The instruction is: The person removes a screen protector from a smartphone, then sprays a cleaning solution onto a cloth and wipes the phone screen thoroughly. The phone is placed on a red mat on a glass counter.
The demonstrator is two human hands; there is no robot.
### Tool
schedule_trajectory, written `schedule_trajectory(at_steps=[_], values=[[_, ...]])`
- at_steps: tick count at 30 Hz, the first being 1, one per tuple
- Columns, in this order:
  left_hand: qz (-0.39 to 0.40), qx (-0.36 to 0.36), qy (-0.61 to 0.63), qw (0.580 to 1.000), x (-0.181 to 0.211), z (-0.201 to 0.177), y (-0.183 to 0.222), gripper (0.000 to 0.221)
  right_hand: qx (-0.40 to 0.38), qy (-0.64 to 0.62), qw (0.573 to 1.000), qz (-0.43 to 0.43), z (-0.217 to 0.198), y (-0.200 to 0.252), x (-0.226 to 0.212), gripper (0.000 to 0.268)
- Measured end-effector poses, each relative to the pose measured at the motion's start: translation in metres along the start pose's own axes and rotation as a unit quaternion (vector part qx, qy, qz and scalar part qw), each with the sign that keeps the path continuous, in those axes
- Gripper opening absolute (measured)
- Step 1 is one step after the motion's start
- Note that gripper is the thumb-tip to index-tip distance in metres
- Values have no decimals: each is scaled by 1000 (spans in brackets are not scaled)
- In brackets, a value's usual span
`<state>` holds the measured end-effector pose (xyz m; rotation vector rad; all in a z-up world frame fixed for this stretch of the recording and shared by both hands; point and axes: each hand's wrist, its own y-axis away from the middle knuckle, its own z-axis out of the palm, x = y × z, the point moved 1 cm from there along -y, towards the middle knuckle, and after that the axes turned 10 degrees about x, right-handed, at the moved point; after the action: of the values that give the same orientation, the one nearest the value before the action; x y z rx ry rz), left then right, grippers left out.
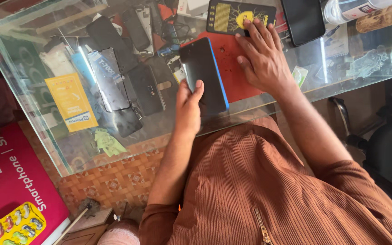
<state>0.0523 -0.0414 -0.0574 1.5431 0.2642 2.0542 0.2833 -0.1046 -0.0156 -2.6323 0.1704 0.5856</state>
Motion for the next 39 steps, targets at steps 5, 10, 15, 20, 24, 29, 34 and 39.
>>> schedule_trajectory(at_steps=[5, 10, 15, 20, 24, 29, 34, 39], values=[[-46, 13, 63, 997, -49, 17, -4, 34, -2, 11, 1000, -3, 8, -9, 25, 48], [3, -47, 80, 996, -51, 45, 5, 45, 58, 40, 998, -1, 13, -23, 45, 62], [-76, -78, -53, 993, -28, 48, 9, 29, -42, -3, 994, 99, 9, -33, 65, 81], [-143, -170, 120, 968, -21, 48, 23, 40, -42, -2, 995, 91, 6, -47, 76, 89], [-121, -193, 30, 973, -33, 54, 19, 47, -23, -8, 999, 49, -10, -52, 72, 92], [64, 20, -127, 990, -8, 32, 10, 27, -81, -52, 995, -36, -58, -51, 51, 79], [442, 13, -317, 839, 40, 27, 8, 41, -168, 48, 965, -198, -66, -53, 22, 79], [202, -103, -356, 907, 23, 35, 0, 20, -66, 14, 976, -208, -55, -42, -1, 71]])
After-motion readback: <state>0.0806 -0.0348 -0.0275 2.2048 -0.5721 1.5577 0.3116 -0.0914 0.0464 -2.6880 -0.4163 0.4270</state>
